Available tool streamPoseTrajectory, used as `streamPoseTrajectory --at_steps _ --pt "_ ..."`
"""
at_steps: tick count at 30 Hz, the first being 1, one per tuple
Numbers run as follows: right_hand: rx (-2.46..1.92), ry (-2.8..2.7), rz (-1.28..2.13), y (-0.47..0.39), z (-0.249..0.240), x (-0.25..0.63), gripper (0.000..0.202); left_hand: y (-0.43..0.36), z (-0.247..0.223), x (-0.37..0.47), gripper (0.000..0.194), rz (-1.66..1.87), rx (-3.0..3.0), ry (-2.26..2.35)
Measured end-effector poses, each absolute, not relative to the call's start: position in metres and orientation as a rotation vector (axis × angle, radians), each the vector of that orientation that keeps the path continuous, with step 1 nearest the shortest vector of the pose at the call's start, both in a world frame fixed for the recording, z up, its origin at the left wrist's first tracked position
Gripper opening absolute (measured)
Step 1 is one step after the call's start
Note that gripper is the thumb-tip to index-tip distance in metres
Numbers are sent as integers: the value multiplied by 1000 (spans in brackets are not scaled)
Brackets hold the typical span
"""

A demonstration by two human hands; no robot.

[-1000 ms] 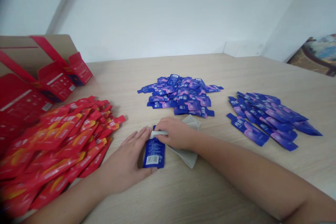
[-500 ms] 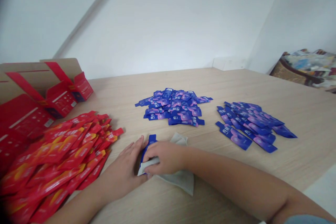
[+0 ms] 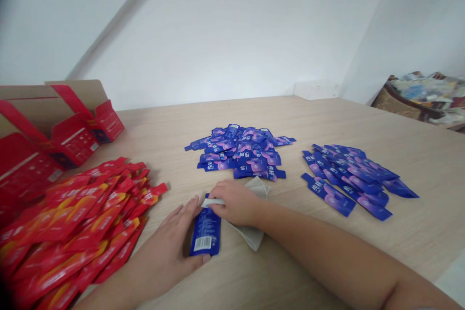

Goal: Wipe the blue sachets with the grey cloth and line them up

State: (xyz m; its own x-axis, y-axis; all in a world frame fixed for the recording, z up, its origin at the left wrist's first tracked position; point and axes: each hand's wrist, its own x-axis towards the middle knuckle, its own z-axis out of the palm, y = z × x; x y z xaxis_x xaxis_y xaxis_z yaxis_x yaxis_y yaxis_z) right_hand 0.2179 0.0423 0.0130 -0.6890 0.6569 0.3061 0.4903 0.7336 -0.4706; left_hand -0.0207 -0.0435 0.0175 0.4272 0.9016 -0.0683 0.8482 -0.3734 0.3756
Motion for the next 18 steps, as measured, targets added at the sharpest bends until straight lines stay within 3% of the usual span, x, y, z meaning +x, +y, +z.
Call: streamPoseTrajectory --at_steps 4,10,16,18 --pt "-833 -2433 515 24 21 218 16 -43 13 -23 115 267 2364 1471" --pt "-626 -2565 855 0 29 211 8 -45 11 -24 113 265 2392 1450" --pt "-803 -2555 644 21 19 206 12 -46 18 -20 113 245 2382 1467" --pt "-901 -2499 575 31 13 208 13 -46 19 -21 102 216 2420 1431"
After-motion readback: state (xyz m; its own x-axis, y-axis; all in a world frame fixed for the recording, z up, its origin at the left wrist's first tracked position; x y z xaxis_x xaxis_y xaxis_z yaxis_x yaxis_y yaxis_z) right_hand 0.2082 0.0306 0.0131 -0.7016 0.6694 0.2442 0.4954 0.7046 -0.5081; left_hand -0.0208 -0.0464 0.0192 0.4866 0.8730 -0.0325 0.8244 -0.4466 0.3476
